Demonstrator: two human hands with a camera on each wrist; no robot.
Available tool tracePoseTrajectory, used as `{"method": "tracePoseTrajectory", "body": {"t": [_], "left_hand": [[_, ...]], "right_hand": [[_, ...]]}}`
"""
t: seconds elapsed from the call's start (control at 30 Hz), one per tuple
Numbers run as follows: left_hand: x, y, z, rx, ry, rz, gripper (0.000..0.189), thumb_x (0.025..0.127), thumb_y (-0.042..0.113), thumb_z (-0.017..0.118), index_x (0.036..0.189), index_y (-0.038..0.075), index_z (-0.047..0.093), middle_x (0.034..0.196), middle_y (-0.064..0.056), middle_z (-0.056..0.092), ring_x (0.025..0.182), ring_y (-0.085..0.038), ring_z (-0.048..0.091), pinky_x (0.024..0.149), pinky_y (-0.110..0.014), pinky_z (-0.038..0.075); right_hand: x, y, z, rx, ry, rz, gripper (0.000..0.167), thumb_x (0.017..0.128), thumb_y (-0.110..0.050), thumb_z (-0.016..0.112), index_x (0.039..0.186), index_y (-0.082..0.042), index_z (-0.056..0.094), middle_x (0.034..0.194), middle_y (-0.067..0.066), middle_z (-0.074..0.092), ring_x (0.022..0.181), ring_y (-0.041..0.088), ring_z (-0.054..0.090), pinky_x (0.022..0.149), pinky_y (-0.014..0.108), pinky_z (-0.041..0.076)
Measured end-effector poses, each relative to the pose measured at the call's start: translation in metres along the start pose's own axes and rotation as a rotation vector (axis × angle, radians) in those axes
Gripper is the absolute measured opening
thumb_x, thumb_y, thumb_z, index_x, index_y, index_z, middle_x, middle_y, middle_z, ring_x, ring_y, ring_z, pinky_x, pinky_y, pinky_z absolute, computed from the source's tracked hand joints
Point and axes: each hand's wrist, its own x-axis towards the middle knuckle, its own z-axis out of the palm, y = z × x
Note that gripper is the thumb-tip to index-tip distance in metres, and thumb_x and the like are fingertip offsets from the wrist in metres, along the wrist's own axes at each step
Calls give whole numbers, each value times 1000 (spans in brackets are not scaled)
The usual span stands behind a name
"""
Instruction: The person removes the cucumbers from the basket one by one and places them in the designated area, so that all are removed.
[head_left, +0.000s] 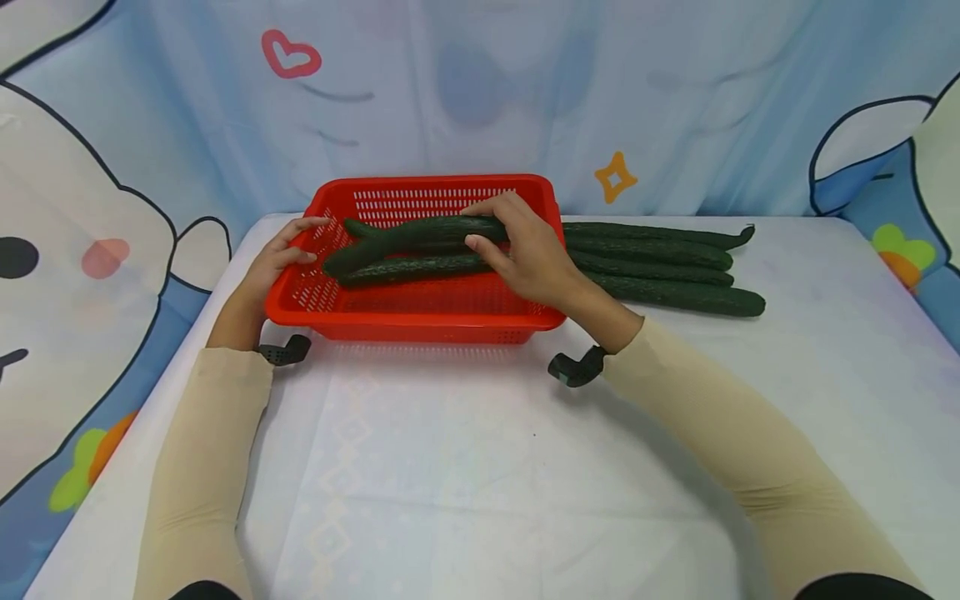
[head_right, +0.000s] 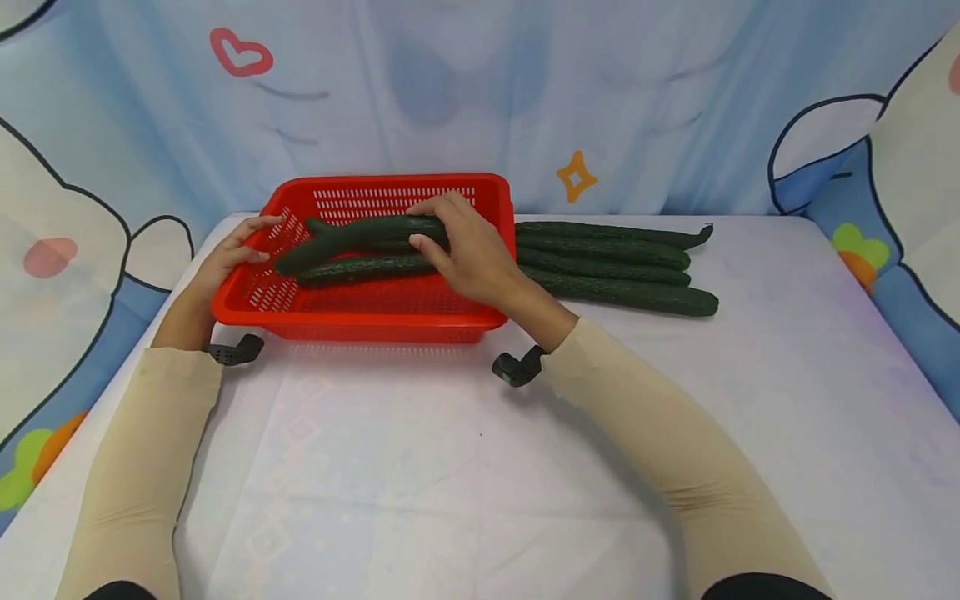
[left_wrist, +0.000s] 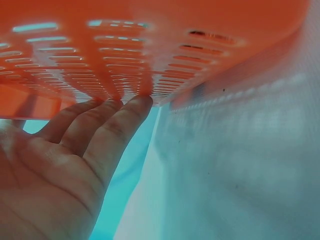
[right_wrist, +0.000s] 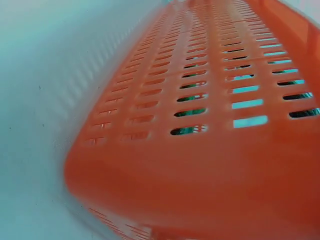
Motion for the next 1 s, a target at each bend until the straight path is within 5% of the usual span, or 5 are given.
{"method": "tracePoseTrajectory", "body": {"t": [0.33, 0.5, 0.63, 1.0], "left_hand": [[-2, -2, -1, 3, 23, -8, 50, 95, 1, 48, 139, 25, 46, 150, -10, 34, 114, -16, 59, 84, -29, 59], [-1, -2, -1, 0, -8, 7, 51, 95, -1, 47, 139, 25, 47, 149, -10, 35, 112, -16, 60, 87, -30, 58], [0, -1, -1, -6, -10, 8, 51, 96, -2, 45, 139, 25, 47, 150, -10, 34, 114, -17, 59, 88, -30, 58], [1, 1, -1, -35, -6, -13, 49, 96, -1, 44, 137, 25, 48, 150, -8, 33, 128, -26, 44, 86, -28, 59]], "right_hand": [[-13, -6, -4, 72, 61, 64, 39, 97, -21, 62, 132, -6, 54, 130, 12, 55, 84, 20, 46, 71, 32, 39], [-24, -13, -17, 85, 67, 120, 39, 97, -20, 61, 132, -4, 53, 130, 13, 55, 109, 21, 53, 89, 38, 47], [-35, -20, -31, 86, 68, 160, 41, 97, -19, 61, 134, -5, 52, 131, 13, 55, 116, 22, 52, 88, 40, 47], [-83, -31, -87, 5, 93, 226, 41, 95, -16, 64, 134, -9, 55, 123, 10, 59, 91, 1, 53, 72, 8, 43]]}}
